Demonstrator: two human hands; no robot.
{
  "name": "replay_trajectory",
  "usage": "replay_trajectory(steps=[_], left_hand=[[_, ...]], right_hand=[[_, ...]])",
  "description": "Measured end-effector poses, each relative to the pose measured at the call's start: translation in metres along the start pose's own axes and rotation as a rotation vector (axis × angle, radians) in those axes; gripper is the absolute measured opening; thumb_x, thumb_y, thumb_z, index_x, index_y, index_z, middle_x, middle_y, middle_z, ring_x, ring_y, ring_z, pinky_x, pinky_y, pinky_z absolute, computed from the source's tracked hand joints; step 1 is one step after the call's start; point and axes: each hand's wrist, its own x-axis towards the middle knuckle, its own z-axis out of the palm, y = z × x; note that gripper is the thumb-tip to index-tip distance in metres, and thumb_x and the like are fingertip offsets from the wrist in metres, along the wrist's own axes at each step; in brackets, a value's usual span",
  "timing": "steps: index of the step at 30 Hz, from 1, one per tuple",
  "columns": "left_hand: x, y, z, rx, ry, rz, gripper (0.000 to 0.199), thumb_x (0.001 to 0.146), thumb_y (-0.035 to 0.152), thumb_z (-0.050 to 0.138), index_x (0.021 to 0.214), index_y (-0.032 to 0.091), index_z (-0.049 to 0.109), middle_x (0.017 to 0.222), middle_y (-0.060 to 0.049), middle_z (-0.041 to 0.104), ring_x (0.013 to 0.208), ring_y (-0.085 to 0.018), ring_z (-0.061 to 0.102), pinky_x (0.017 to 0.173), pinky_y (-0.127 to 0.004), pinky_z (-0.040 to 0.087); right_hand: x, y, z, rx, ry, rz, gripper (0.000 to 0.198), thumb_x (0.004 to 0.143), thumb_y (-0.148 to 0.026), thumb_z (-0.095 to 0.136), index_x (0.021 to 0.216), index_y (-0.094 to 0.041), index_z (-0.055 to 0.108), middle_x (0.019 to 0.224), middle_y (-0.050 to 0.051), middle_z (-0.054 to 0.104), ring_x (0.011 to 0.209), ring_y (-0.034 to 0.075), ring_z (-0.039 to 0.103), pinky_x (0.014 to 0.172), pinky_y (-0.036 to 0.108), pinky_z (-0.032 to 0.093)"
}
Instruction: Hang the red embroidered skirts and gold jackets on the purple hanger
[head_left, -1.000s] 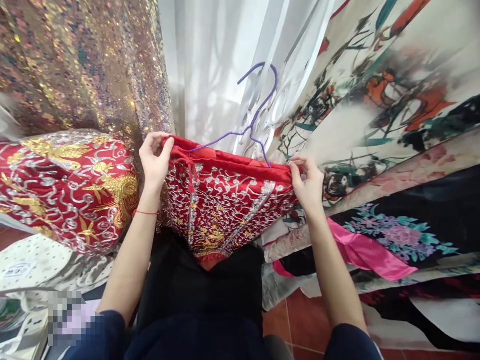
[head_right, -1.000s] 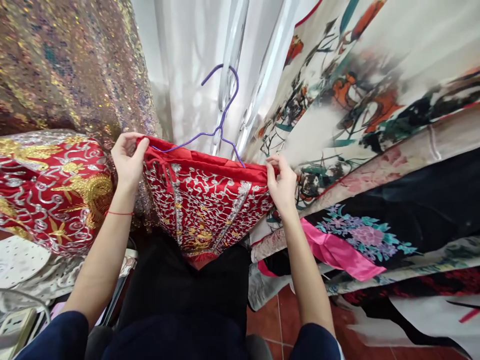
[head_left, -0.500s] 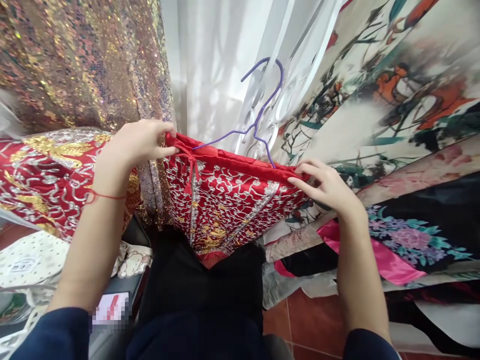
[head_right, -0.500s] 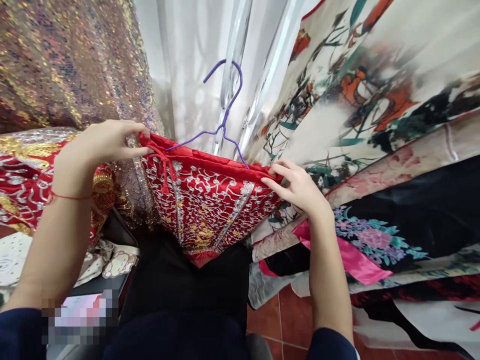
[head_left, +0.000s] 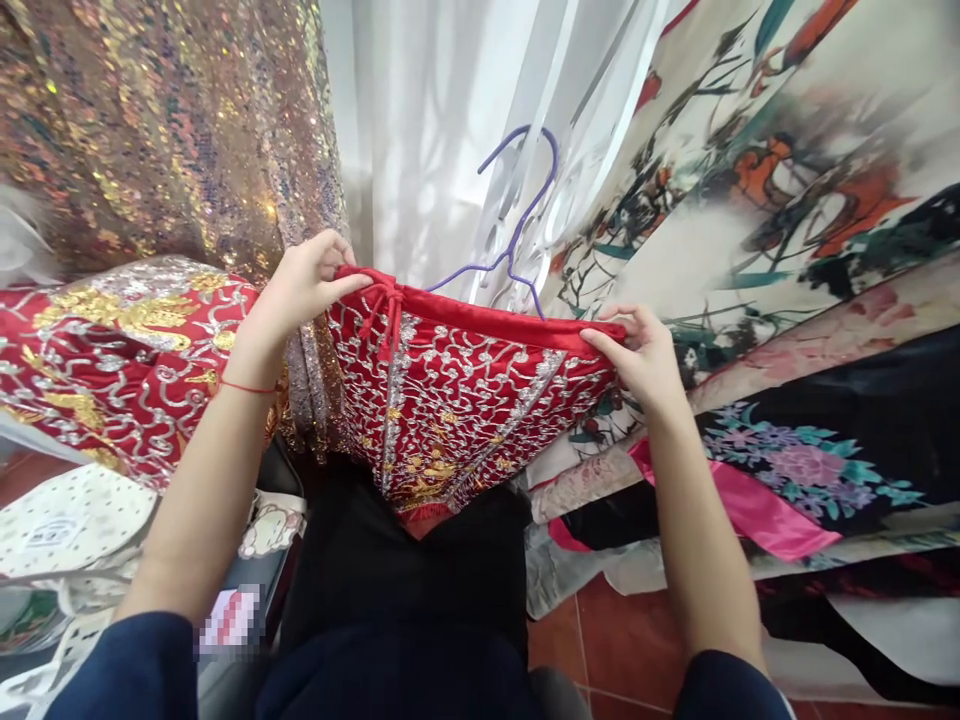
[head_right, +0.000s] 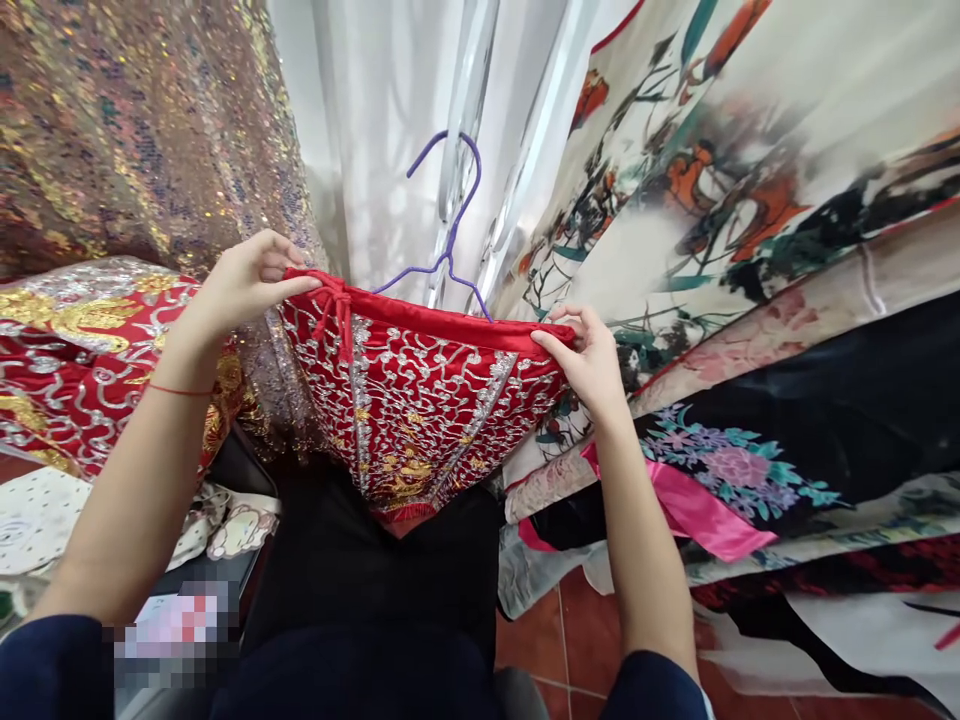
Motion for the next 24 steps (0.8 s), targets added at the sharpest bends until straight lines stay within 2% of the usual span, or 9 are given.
replay_trajectory(steps=[3,5,8,11,14,17,19,21,24], left_hand=[[-0.001,0.007,-0.008,0.068,-0.251,-0.041,0.038,0.071,0.029,0.083,0.100,0.017,0.061,0.075,0.000,0.061,0.069,-0.011,0.059,0.066,-0.026,0.048],[-0.005,0.016,-0.016,0.140,-0.281,-0.041,0.043,0.078,0.026,0.078,0.114,0.013,0.059,0.082,-0.002,0.064,0.074,-0.011,0.059,0.071,-0.027,0.050],[-0.015,0.034,-0.028,0.190,-0.302,0.030,0.058,0.082,0.029,0.076,0.131,0.009,0.053,0.105,-0.011,0.070,0.091,-0.014,0.063,0.082,-0.029,0.053],[-0.031,0.056,-0.040,0.260,-0.318,0.146,0.057,0.085,0.038,0.075,0.131,0.011,0.056,0.120,-0.012,0.071,0.104,-0.017,0.065,0.088,-0.029,0.053],[-0.061,0.074,-0.050,0.267,-0.322,0.234,0.034,0.090,0.042,0.067,0.113,0.017,0.068,0.111,-0.006,0.075,0.100,-0.017,0.068,0.092,-0.029,0.052],[-0.109,0.076,-0.052,0.214,-0.223,0.170,0.021,0.093,0.038,0.063,0.100,0.020,0.072,0.098,-0.003,0.077,0.090,-0.016,0.071,0.088,-0.028,0.053],[-0.147,0.069,-0.050,0.205,-0.117,0.069,0.017,0.094,0.033,0.061,0.096,0.019,0.071,0.090,-0.002,0.076,0.082,-0.014,0.071,0.082,-0.025,0.053],[-0.182,0.057,-0.047,0.154,-0.016,-0.032,0.015,0.094,0.030,0.061,0.091,0.018,0.070,0.079,0.000,0.074,0.071,-0.012,0.068,0.073,-0.023,0.053],[-0.215,0.038,-0.048,0.048,0.028,-0.194,0.017,0.093,0.029,0.058,0.088,0.017,0.068,0.072,0.000,0.072,0.065,-0.013,0.068,0.069,-0.023,0.053]], right_hand=[[-0.002,0.001,0.003,-0.064,0.025,0.022,0.037,0.077,-0.047,0.073,0.103,-0.024,0.058,0.079,0.000,0.067,0.069,0.017,0.063,0.064,0.031,0.051],[-0.007,-0.004,0.005,-0.182,0.119,-0.051,0.039,0.079,-0.045,0.073,0.107,-0.023,0.059,0.088,0.003,0.070,0.081,0.020,0.067,0.074,0.036,0.056],[-0.020,-0.019,0.014,-0.349,0.297,-0.225,0.034,0.084,-0.039,0.069,0.111,-0.021,0.061,0.106,0.011,0.070,0.098,0.026,0.068,0.087,0.045,0.056],[-0.033,-0.043,0.036,-0.399,0.377,-0.490,0.012,0.092,-0.027,0.058,0.102,-0.023,0.063,0.097,0.009,0.069,0.093,0.025,0.067,0.085,0.045,0.055],[-0.042,-0.071,0.075,-0.324,0.215,-0.829,0.014,0.091,-0.016,0.055,0.098,-0.024,0.063,0.085,0.004,0.069,0.081,0.021,0.065,0.077,0.039,0.053],[-0.046,-0.104,0.130,-0.330,-0.023,-0.984,0.015,0.093,-0.014,0.053,0.099,-0.021,0.065,0.089,0.005,0.070,0.082,0.019,0.063,0.073,0.035,0.049],[-0.050,-0.129,0.172,-0.366,-0.166,-0.941,0.017,0.097,-0.019,0.050,0.101,-0.018,0.066,0.094,0.008,0.071,0.087,0.021,0.062,0.075,0.036,0.048],[-0.055,-0.155,0.212,-0.370,-0.306,-0.819,0.022,0.100,-0.024,0.049,0.108,-0.014,0.066,0.103,0.011,0.070,0.095,0.023,0.062,0.082,0.037,0.050],[-0.062,-0.192,0.266,-0.302,-0.474,-0.667,0.029,0.103,-0.030,0.047,0.121,-0.013,0.061,0.116,0.013,0.067,0.105,0.024,0.061,0.093,0.038,0.050]])
